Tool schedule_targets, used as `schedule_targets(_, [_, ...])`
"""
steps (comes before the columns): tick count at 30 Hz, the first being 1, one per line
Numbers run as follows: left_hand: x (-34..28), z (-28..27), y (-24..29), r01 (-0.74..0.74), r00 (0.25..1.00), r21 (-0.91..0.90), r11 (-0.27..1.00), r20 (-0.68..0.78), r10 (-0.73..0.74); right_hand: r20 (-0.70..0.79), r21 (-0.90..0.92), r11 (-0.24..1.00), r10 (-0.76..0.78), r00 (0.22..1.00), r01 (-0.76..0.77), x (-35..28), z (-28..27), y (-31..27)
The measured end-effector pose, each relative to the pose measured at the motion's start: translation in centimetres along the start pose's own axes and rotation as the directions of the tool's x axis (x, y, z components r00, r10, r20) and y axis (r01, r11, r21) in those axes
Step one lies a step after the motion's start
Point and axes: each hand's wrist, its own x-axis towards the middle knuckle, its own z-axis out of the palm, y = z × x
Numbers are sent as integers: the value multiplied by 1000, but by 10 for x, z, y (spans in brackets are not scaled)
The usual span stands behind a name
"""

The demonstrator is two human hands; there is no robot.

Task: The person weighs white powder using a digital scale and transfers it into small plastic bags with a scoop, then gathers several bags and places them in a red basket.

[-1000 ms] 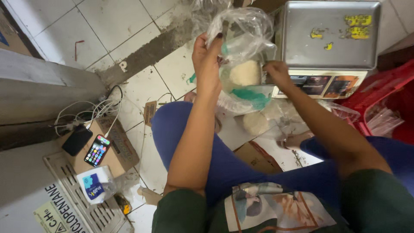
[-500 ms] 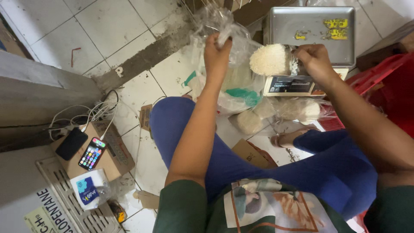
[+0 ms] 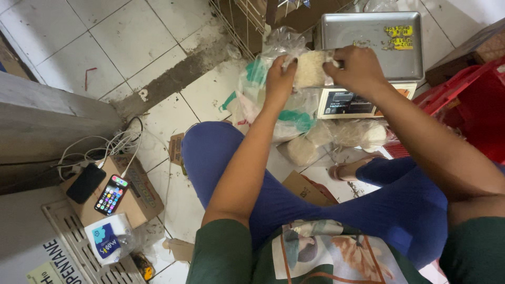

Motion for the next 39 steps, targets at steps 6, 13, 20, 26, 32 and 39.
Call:
schedule_targets(6, [1, 10, 4, 209, 978, -235, 949, 67, -198, 49, -469, 864, -181, 982, 183, 23, 7, -33])
schedule_targets(13, [9, 4, -12, 107, 992, -323, 940, -23, -121, 216, -663, 706, -140, 966, 250, 50, 14, -72])
schedule_targets(20, [11, -16, -1, 205, 962, -398, 894, -85, -258, 183, -734, 594, -292, 939, 328, 56, 13, -93])
schedule_targets(26, [-5, -37, 42, 247, 911, -655, 714, -94, -401, 89, -446, 862, -225, 970, 241, 52, -44, -72])
schedule_targets(32, [-28, -65, 86, 88, 927, -671, 736, -215, -308, 51, -114, 992, 64, 997, -58, 45, -60, 13])
schedule_targets(39, [-33, -76, 105, -2, 946, -704, 710, -233, -228, 346, -457, 888, 128, 930, 48, 49, 139, 67])
